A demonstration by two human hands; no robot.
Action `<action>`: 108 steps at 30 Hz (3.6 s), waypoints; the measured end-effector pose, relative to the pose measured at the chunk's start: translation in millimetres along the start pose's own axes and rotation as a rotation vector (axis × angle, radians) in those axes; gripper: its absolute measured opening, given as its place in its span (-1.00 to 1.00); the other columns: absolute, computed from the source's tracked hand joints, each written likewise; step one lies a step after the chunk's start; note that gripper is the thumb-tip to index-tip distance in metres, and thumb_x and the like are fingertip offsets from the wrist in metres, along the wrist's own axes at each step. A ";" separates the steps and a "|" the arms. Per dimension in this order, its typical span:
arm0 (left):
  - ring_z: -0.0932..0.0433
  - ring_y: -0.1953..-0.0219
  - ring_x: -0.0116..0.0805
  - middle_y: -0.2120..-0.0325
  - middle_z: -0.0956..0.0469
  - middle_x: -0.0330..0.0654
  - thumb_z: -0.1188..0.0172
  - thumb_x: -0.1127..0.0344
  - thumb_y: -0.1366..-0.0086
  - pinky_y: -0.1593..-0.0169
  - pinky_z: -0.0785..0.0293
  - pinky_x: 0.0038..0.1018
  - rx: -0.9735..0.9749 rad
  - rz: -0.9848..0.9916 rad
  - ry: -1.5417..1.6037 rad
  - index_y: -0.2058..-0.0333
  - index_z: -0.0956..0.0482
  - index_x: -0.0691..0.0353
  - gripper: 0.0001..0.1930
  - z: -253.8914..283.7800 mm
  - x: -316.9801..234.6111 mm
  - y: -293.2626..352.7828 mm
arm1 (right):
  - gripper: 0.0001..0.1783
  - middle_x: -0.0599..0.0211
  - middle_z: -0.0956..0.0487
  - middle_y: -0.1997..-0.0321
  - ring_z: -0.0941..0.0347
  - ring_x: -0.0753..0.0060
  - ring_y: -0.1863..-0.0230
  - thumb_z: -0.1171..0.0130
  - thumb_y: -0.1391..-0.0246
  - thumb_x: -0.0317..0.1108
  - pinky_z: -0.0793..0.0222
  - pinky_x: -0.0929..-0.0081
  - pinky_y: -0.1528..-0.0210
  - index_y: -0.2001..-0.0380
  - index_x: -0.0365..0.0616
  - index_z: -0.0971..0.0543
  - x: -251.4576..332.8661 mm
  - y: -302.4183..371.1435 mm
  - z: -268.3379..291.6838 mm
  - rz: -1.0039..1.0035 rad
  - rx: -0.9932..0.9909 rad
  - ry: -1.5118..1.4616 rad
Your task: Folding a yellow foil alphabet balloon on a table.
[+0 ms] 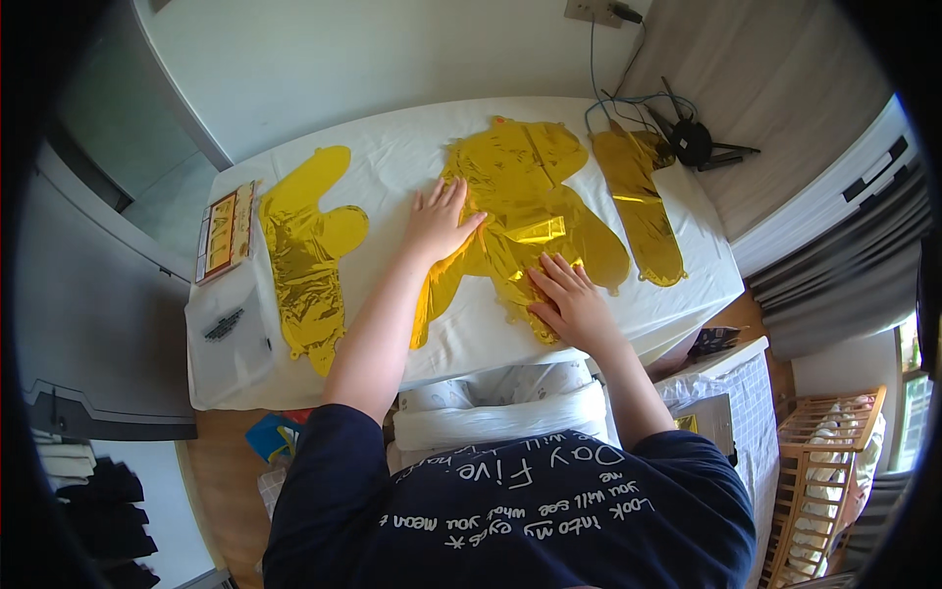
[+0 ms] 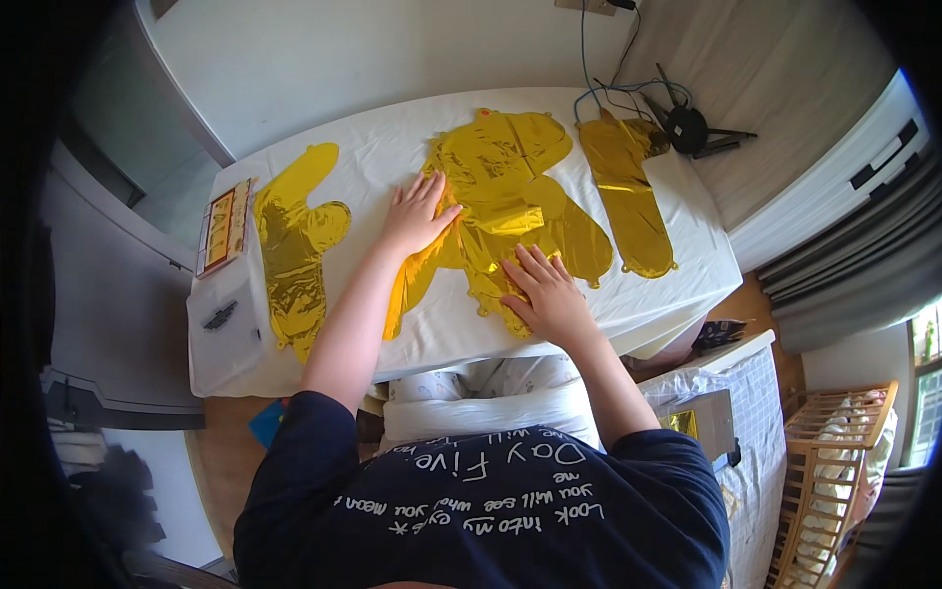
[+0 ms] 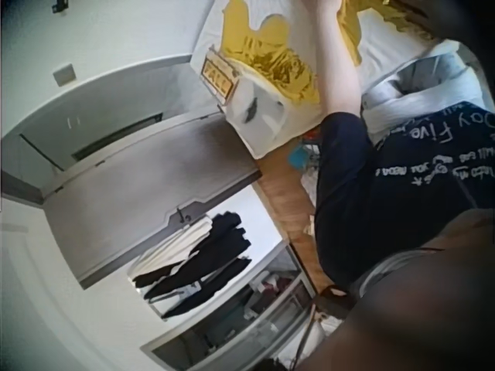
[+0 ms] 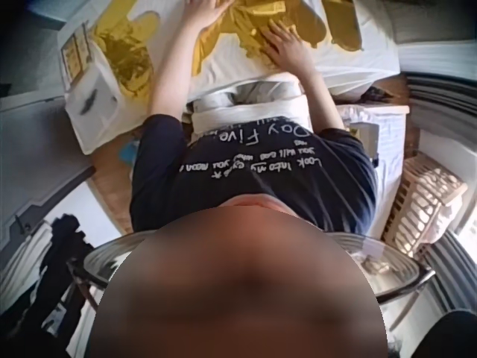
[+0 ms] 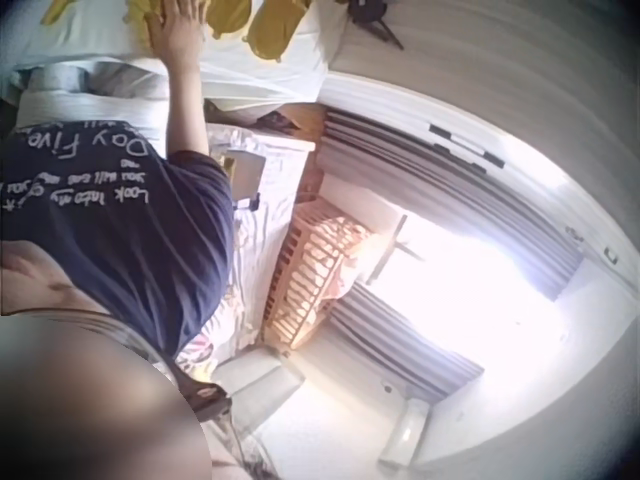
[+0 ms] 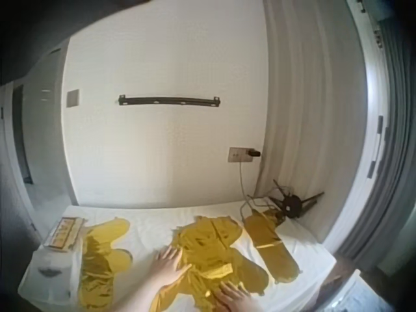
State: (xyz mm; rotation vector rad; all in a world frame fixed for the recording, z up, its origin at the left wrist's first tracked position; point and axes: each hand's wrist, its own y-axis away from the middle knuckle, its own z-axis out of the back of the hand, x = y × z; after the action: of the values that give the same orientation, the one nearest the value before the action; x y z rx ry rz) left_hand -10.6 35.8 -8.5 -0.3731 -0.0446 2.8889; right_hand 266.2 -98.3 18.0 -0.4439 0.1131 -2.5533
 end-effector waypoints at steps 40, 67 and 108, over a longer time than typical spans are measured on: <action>0.12 -0.58 -0.15 -0.54 -0.01 -0.24 0.09 -0.46 -0.39 -0.55 0.28 0.08 -0.011 -0.033 -0.048 -0.50 -0.13 -0.05 -0.12 2.3 -0.4 5.8 | -0.30 0.03 -0.60 -0.22 -0.53 -0.07 -0.21 -0.34 -0.10 -0.24 -0.42 0.17 -0.26 -0.34 0.04 -0.45 -173.1 -218.8 18.5 -0.319 -0.313 -0.126; 0.17 -0.59 -0.14 -0.55 0.02 -0.23 0.14 -0.47 -0.40 -0.55 0.30 0.12 0.004 -0.039 -0.034 -0.50 -0.11 -0.04 -0.12 2.7 -2.6 4.5 | -0.12 0.12 -0.12 -0.61 0.02 -0.03 -0.61 0.05 -0.35 0.26 0.11 -0.17 -0.56 -0.51 -0.06 -0.14 -189.3 -99.0 31.4 -0.580 0.012 0.229; 0.12 -0.59 -0.18 -0.55 0.04 -0.15 0.11 -0.30 -0.49 -0.57 0.32 -0.02 0.050 -0.039 -0.010 -0.51 -0.07 -0.01 -0.22 10.2 14.6 3.0 | -0.33 0.00 -0.39 -0.43 -0.12 -0.04 -0.55 -0.16 -0.33 0.01 0.06 0.03 -0.59 -0.35 -0.17 -0.40 -50.7 -43.5 28.6 -0.193 0.018 -0.040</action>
State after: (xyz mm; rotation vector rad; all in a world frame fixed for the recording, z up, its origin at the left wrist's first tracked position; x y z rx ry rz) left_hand -27.6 36.2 -2.4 -0.3442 0.0179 2.8473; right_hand 294.6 -34.3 37.6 -0.5215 0.0334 -2.7302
